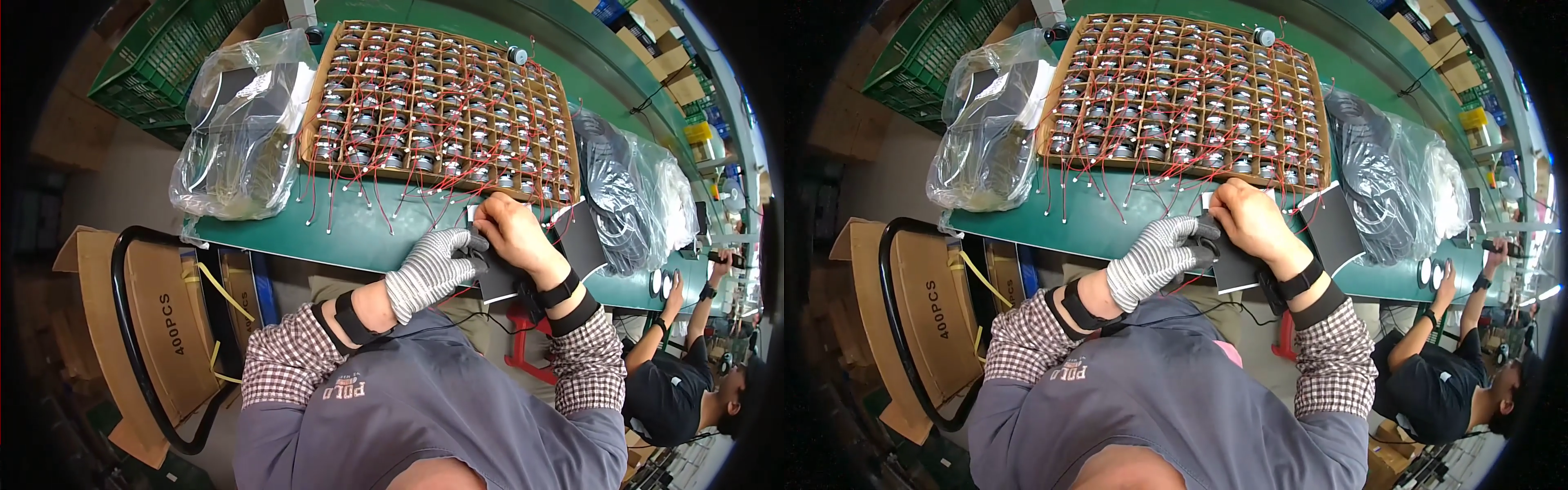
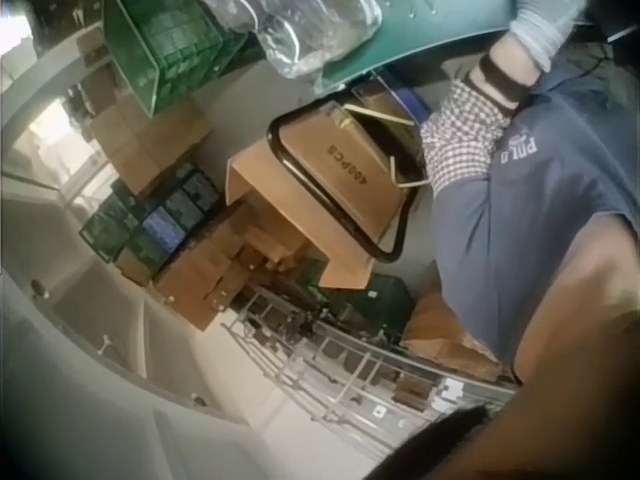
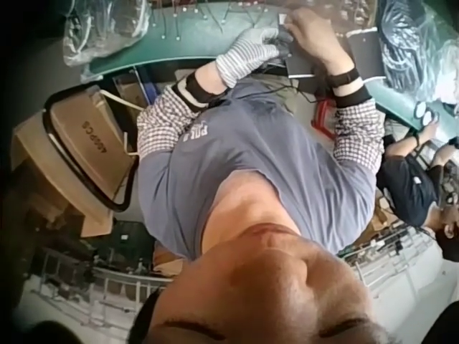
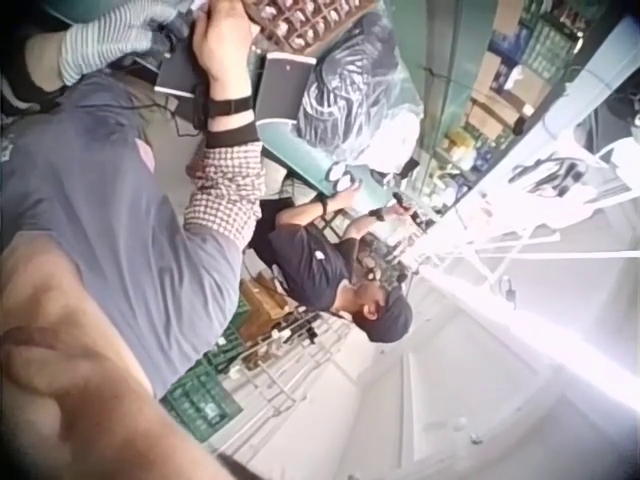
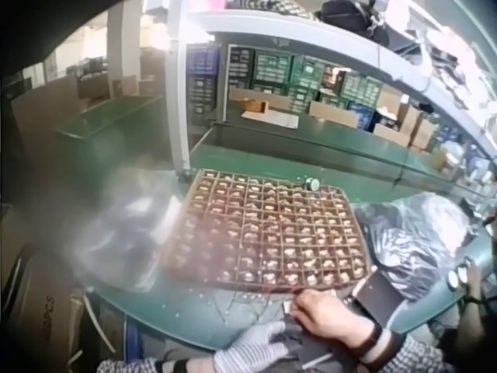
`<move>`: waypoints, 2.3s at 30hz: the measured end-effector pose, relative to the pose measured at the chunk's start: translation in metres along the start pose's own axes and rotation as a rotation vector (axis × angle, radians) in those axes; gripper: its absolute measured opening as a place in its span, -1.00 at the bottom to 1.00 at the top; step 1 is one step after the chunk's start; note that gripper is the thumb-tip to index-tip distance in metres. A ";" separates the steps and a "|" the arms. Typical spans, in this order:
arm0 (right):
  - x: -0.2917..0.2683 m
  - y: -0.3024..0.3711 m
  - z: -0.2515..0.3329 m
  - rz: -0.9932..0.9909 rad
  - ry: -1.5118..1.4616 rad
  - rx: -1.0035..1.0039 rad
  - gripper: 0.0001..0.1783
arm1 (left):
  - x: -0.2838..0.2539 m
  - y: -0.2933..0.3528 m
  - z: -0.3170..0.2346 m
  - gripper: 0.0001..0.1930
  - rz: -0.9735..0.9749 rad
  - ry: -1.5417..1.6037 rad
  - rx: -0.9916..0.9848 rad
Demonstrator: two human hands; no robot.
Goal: The person picks up a speaker from a tray, peels a backing from an adhesive ring, and presses the ring onto the speaker. This process is repeated for several speakers before the person begins pressing the speakers onto a black foam pad.
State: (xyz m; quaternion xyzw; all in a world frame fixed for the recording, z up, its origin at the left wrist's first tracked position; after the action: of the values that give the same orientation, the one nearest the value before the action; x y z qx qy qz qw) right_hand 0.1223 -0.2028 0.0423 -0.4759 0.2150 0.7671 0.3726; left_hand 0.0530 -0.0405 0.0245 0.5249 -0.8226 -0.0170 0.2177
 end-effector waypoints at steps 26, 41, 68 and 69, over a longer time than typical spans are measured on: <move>-0.073 0.040 0.021 -0.093 -1.111 0.221 -0.83 | -0.022 -0.005 -0.020 -0.73 -0.048 0.119 -0.167; -0.012 0.021 0.042 0.229 -1.171 0.352 -0.82 | -0.023 0.023 -0.008 -0.58 -0.027 -0.262 0.266; 0.009 0.013 0.046 0.151 -0.869 0.354 -0.86 | -0.023 0.028 0.005 -0.69 -0.166 0.610 -0.048; 0.010 0.013 0.046 0.117 -0.769 0.319 -0.87 | -0.024 0.028 0.006 -0.69 -0.206 0.551 -0.037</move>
State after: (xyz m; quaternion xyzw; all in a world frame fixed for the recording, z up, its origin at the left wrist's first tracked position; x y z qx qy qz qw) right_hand 0.0832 -0.1765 0.0539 -0.0783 0.2030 0.8658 0.4505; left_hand 0.0351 -0.0085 0.0183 0.5864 -0.6745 0.0891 0.4396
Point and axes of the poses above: each hand's wrist, its own y-axis away from the middle knuckle, its own x-axis out of the palm, z = x × y, the point moved 1 cm from there along -y, towards the middle knuckle, and after that the axes turned 4 degrees about y, right-handed, at the moved point
